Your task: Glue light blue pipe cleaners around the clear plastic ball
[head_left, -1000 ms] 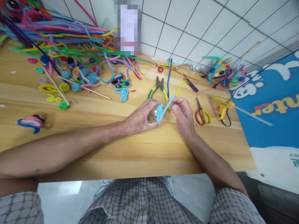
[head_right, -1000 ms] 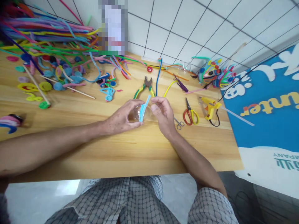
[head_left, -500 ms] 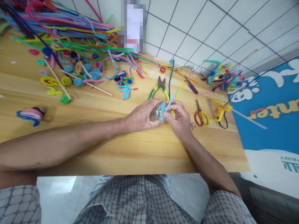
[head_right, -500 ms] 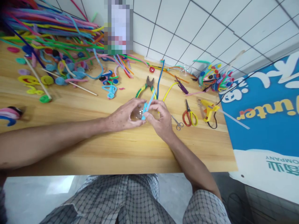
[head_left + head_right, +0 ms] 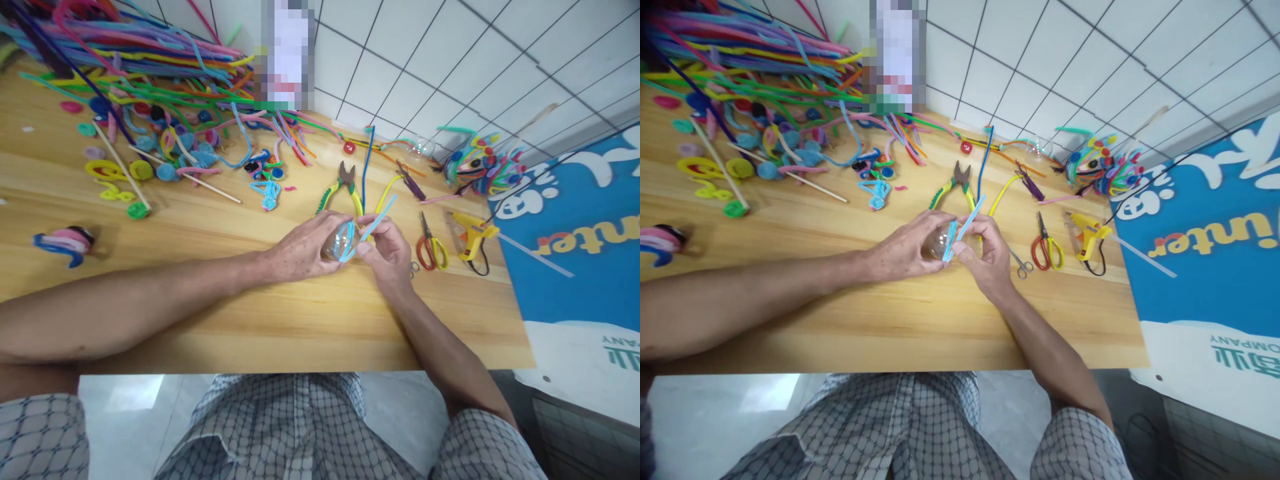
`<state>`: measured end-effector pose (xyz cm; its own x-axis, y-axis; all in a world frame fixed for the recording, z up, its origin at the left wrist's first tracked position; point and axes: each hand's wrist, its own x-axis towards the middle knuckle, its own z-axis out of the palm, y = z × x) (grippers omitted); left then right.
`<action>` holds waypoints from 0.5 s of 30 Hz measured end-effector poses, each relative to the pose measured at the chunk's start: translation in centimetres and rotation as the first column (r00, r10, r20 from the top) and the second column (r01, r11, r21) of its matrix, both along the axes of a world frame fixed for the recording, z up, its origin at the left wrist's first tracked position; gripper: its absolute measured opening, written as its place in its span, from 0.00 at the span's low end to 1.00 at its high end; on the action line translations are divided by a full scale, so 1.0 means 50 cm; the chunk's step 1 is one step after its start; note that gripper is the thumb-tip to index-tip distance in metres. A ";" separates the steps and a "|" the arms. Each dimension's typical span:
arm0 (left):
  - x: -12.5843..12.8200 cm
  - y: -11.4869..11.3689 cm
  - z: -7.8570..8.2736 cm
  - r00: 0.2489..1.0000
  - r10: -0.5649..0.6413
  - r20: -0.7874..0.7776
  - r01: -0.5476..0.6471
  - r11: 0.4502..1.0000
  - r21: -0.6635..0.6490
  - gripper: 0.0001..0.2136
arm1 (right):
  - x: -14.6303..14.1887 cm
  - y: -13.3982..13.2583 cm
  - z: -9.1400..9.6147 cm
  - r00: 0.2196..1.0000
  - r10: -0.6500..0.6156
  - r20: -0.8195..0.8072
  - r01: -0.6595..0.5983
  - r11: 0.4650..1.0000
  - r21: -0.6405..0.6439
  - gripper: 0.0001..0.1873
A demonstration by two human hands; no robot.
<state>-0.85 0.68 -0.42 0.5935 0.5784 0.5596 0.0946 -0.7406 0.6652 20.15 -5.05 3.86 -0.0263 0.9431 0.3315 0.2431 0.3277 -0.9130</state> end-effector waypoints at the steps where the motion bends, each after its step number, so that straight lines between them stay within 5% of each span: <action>1: -0.001 0.000 0.000 1.000 0.011 -0.006 -0.011 1.000 0.003 0.34 | 0.001 -0.003 -0.001 1.000 0.007 0.000 -0.007 1.000 0.025 0.16; 7: -0.005 -0.003 0.004 0.996 0.058 -0.065 -0.057 0.998 0.009 0.34 | 0.010 -0.006 -0.011 0.987 0.038 0.158 -0.072 0.974 0.215 0.21; 11: -0.006 -0.004 0.009 0.995 0.060 -0.081 -0.059 0.998 0.016 0.32 | 0.005 -0.005 -0.013 0.946 -0.047 0.322 -0.056 0.951 0.303 0.10; 15: -0.006 -0.007 0.012 0.994 0.070 -0.082 -0.068 0.998 0.017 0.33 | 0.002 -0.001 -0.017 0.958 -0.072 0.279 -0.007 0.963 0.270 0.04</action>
<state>-1.15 0.33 0.20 0.5968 0.6120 0.5189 0.1997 -0.7397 0.6426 20.27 -5.11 3.01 -0.1269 0.8237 0.5527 0.4934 0.5358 -0.6852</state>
